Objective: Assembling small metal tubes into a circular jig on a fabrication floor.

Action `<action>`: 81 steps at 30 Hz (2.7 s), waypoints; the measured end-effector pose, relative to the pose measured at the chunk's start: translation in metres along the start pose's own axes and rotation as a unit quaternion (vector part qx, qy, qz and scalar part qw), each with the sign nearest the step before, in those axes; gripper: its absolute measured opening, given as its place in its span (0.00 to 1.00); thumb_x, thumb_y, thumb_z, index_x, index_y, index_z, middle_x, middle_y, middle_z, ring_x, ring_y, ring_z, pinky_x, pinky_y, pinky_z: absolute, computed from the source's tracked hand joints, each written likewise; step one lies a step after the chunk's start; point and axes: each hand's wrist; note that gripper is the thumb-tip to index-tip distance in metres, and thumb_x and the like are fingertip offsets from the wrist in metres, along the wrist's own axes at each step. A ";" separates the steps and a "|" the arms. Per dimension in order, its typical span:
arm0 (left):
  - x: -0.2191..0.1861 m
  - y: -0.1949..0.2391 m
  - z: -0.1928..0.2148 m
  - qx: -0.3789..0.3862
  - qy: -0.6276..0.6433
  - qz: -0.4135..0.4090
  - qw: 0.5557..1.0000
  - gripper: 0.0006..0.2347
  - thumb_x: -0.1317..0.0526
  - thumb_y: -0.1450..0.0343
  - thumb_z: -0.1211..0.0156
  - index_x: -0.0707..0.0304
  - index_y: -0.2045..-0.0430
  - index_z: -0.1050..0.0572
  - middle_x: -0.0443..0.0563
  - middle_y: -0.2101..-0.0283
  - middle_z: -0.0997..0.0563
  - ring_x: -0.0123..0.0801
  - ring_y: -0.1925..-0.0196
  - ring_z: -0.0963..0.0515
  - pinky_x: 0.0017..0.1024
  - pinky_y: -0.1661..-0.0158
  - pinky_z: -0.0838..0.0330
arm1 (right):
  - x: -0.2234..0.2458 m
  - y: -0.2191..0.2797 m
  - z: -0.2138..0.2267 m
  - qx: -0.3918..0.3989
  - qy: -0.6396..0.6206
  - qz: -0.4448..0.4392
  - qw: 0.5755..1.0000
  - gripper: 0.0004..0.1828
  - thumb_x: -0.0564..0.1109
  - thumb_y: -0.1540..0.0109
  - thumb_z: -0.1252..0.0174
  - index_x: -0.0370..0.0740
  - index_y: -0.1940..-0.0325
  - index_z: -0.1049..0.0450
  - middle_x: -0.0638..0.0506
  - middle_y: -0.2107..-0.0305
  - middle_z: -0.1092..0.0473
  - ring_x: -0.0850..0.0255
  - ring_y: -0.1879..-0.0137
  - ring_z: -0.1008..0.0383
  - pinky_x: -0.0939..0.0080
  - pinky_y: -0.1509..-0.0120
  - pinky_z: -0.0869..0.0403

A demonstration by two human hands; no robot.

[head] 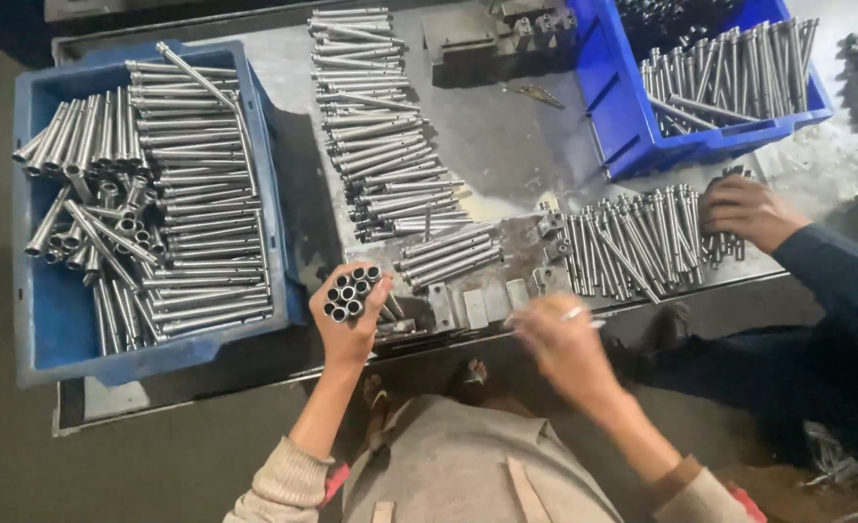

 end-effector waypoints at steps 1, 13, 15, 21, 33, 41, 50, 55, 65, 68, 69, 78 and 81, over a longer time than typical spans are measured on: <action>-0.005 0.000 -0.002 0.000 -0.004 0.006 1.000 0.05 0.61 0.33 0.29 0.62 0.74 0.19 0.54 0.74 0.15 0.35 0.70 0.16 0.32 0.62 0.24 | -0.028 -0.012 0.014 0.005 -0.004 -0.004 1.000 0.06 0.40 0.42 0.35 0.42 0.61 0.22 0.45 0.61 0.29 0.43 0.48 0.28 0.47 0.42 0.31; -0.023 -0.009 -0.002 0.098 0.045 -0.010 0.994 0.10 0.60 0.35 0.31 0.64 0.64 0.18 0.58 0.63 0.13 0.40 0.59 0.14 0.35 0.55 0.23 | 0.075 -0.082 -0.019 -0.144 -0.093 -0.096 0.980 0.13 0.32 0.34 0.45 0.36 0.46 0.24 0.42 0.55 0.24 0.43 0.45 0.23 0.47 0.39 0.29; -0.036 -0.015 0.003 0.139 0.040 -0.030 0.989 0.11 0.58 0.36 0.31 0.63 0.65 0.19 0.59 0.55 0.14 0.49 0.52 0.15 0.42 0.49 0.26 | 0.097 -0.084 -0.079 -0.002 -0.156 -0.095 0.983 0.13 0.38 0.39 0.39 0.44 0.50 0.21 0.48 0.62 0.20 0.48 0.50 0.19 0.52 0.44 0.24; -0.015 -0.010 0.004 0.048 0.125 0.041 0.990 0.07 0.60 0.32 0.34 0.65 0.69 0.19 0.56 0.68 0.14 0.35 0.68 0.14 0.33 0.61 0.22 | 0.134 -0.060 -0.066 -0.088 -0.204 -0.209 0.952 0.17 0.50 0.29 0.56 0.44 0.66 0.29 0.50 0.88 0.34 0.58 0.81 0.32 0.59 0.73 0.31; -0.003 -0.010 0.003 0.063 0.144 0.023 0.987 0.05 0.64 0.33 0.33 0.62 0.66 0.18 0.53 0.71 0.14 0.30 0.68 0.15 0.27 0.64 0.22 | 0.170 -0.026 -0.117 0.086 -0.576 -0.506 0.636 0.18 0.53 0.25 0.64 0.40 0.61 0.38 0.62 0.82 0.56 0.73 0.85 0.58 0.73 0.89 0.56; -0.009 -0.012 0.005 0.086 0.144 0.022 0.986 0.06 0.63 0.30 0.38 0.63 0.64 0.20 0.51 0.68 0.15 0.30 0.66 0.15 0.28 0.61 0.20 | 0.195 -0.031 -0.070 0.180 -0.496 -0.294 0.797 0.20 0.56 0.26 0.62 0.44 0.66 0.40 0.61 0.80 0.53 0.71 0.80 0.55 0.68 0.78 0.50; -0.007 -0.008 0.002 0.106 0.026 -0.023 0.994 0.06 0.62 0.33 0.32 0.56 0.64 0.17 0.46 0.72 0.13 0.37 0.66 0.13 0.30 0.61 0.22 | 0.071 -0.031 -0.044 -0.053 -0.035 -0.088 0.994 0.09 0.40 0.36 0.41 0.45 0.53 0.21 0.49 0.71 0.28 0.51 0.62 0.26 0.54 0.53 0.28; -0.012 -0.019 0.002 0.106 0.031 -0.038 0.993 0.06 0.62 0.32 0.34 0.60 0.65 0.18 0.52 0.72 0.14 0.42 0.68 0.13 0.33 0.63 0.22 | 0.035 -0.045 -0.044 0.054 0.042 0.043 0.997 0.05 0.47 0.37 0.39 0.49 0.57 0.22 0.52 0.63 0.29 0.51 0.55 0.27 0.52 0.49 0.30; -0.011 -0.013 -0.008 0.074 0.060 0.026 0.995 0.06 0.64 0.30 0.36 0.67 0.65 0.18 0.59 0.71 0.14 0.38 0.68 0.13 0.34 0.63 0.21 | 0.021 -0.027 0.014 0.066 -0.025 0.006 0.997 0.04 0.43 0.36 0.41 0.44 0.58 0.24 0.48 0.64 0.30 0.45 0.54 0.28 0.48 0.46 0.29; -0.011 -0.006 -0.005 0.058 0.056 0.032 0.996 0.06 0.65 0.30 0.37 0.70 0.65 0.18 0.61 0.71 0.14 0.38 0.68 0.13 0.33 0.63 0.21 | -0.062 -0.033 0.043 -0.130 0.082 -0.093 0.984 0.12 0.36 0.36 0.38 0.41 0.48 0.23 0.46 0.56 0.32 0.46 0.48 0.32 0.47 0.39 0.35; -0.012 -0.008 -0.007 0.053 0.055 0.021 0.997 0.06 0.66 0.30 0.38 0.70 0.64 0.19 0.61 0.70 0.14 0.38 0.67 0.14 0.33 0.62 0.21 | -0.098 -0.039 0.055 -0.251 0.182 -0.115 0.944 0.18 0.33 0.33 0.40 0.36 0.39 0.27 0.44 0.49 0.37 0.43 0.44 0.38 0.45 0.36 0.41; -0.016 -0.007 -0.009 0.048 -0.047 0.002 0.998 0.07 0.65 0.29 0.39 0.70 0.64 0.18 0.60 0.70 0.14 0.40 0.69 0.13 0.34 0.62 0.21 | -0.143 -0.057 0.023 -0.129 0.418 -0.158 0.885 0.36 0.58 0.27 0.49 0.30 0.24 0.36 0.20 0.28 0.52 0.26 0.25 0.51 0.30 0.27 0.54; -0.012 -0.004 -0.009 0.040 -0.047 0.015 0.998 0.07 0.64 0.29 0.39 0.69 0.64 0.19 0.59 0.70 0.14 0.38 0.68 0.14 0.34 0.61 0.22 | -0.158 -0.055 0.047 -0.114 0.385 -0.183 0.897 0.31 0.55 0.26 0.52 0.34 0.22 0.36 0.22 0.27 0.50 0.26 0.24 0.51 0.26 0.27 0.58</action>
Point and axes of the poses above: each hand's wrist, its own y-axis away from the middle knuckle, its own z-axis out of the back of the hand, x = y × z
